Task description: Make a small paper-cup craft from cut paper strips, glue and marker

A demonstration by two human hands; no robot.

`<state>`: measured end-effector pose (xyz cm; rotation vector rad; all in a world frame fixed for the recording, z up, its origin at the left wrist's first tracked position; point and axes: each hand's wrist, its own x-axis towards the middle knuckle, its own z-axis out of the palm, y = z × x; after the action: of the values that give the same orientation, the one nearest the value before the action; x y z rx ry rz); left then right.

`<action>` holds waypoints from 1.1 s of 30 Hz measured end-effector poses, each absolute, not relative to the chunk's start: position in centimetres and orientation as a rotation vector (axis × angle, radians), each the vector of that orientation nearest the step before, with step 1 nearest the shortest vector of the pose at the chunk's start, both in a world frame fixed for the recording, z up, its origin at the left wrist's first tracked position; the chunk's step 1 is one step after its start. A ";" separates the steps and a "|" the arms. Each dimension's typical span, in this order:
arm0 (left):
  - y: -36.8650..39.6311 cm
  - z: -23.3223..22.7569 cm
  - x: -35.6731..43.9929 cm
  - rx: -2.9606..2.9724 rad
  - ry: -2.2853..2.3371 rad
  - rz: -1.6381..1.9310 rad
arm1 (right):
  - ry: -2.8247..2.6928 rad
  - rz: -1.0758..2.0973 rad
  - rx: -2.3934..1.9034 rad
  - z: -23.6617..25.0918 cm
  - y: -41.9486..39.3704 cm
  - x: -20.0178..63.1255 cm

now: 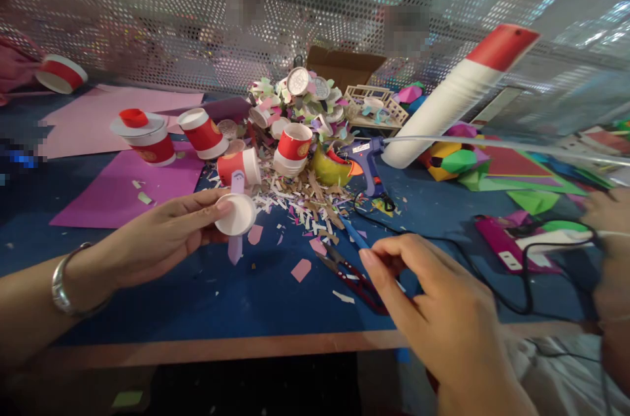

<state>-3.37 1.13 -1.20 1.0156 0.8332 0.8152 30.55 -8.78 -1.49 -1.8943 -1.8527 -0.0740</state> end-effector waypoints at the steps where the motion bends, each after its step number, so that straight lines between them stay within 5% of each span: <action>1: 1.1 -1.2 -3.4 1.013 0.823 0.808 | -1.925 -0.066 -1.877 -0.7 -7.3 30.1; 15: 1.7 -0.9 -3.7 1.052 0.967 0.870 | -1.559 0.106 -1.889 2.4 1.5 30.7; 26: 1.6 -1.0 -3.9 1.059 0.971 0.894 | -1.456 0.871 -1.739 3.5 6.0 28.3; 33: 1.9 -1.2 -3.9 0.961 0.896 0.926 | -1.322 0.786 -1.703 1.3 7.3 30.3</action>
<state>-3.88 1.87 -1.21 0.9608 0.8958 0.9260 30.32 7.32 1.28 -1.7027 -1.3219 0.7858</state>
